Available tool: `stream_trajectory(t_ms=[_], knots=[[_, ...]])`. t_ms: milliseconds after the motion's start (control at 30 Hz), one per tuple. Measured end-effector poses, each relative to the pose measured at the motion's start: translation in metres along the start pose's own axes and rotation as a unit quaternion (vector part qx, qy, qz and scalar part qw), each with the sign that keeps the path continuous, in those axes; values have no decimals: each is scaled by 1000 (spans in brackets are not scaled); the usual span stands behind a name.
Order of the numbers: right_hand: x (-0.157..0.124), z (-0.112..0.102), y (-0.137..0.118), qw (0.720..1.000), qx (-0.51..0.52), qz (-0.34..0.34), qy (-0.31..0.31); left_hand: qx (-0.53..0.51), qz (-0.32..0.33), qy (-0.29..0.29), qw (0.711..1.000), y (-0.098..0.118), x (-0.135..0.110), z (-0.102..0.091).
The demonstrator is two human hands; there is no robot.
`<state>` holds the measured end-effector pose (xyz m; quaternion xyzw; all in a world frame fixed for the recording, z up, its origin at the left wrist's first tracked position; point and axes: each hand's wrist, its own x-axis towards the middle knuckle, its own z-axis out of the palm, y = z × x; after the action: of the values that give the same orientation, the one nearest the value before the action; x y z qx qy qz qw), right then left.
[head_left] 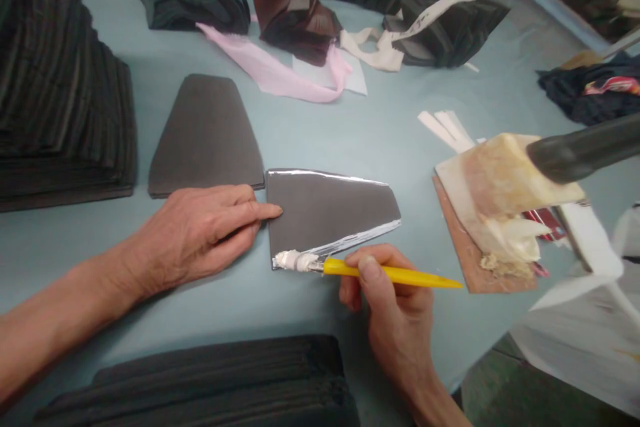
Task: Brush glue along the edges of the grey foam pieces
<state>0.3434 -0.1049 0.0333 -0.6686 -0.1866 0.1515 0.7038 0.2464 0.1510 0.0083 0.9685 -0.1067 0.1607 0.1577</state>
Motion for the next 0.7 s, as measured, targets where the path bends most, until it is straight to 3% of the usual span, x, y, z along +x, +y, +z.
stream_trajectory(t_ms=[167,267,533,700], knots=[[-9,9,-2,997,0,54,-60,-20,-14,-7,1000,-3,-5,3],[-8,7,-7,996,29,77,-46,-33,-27,-8,999,-5,-7,5],[53,-17,-14,999,19,-26,39,-24,-29,-7,999,-4,-9,6],[93,-12,-8,995,-30,-78,63,-18,-23,-7,1000,-5,-8,7]])
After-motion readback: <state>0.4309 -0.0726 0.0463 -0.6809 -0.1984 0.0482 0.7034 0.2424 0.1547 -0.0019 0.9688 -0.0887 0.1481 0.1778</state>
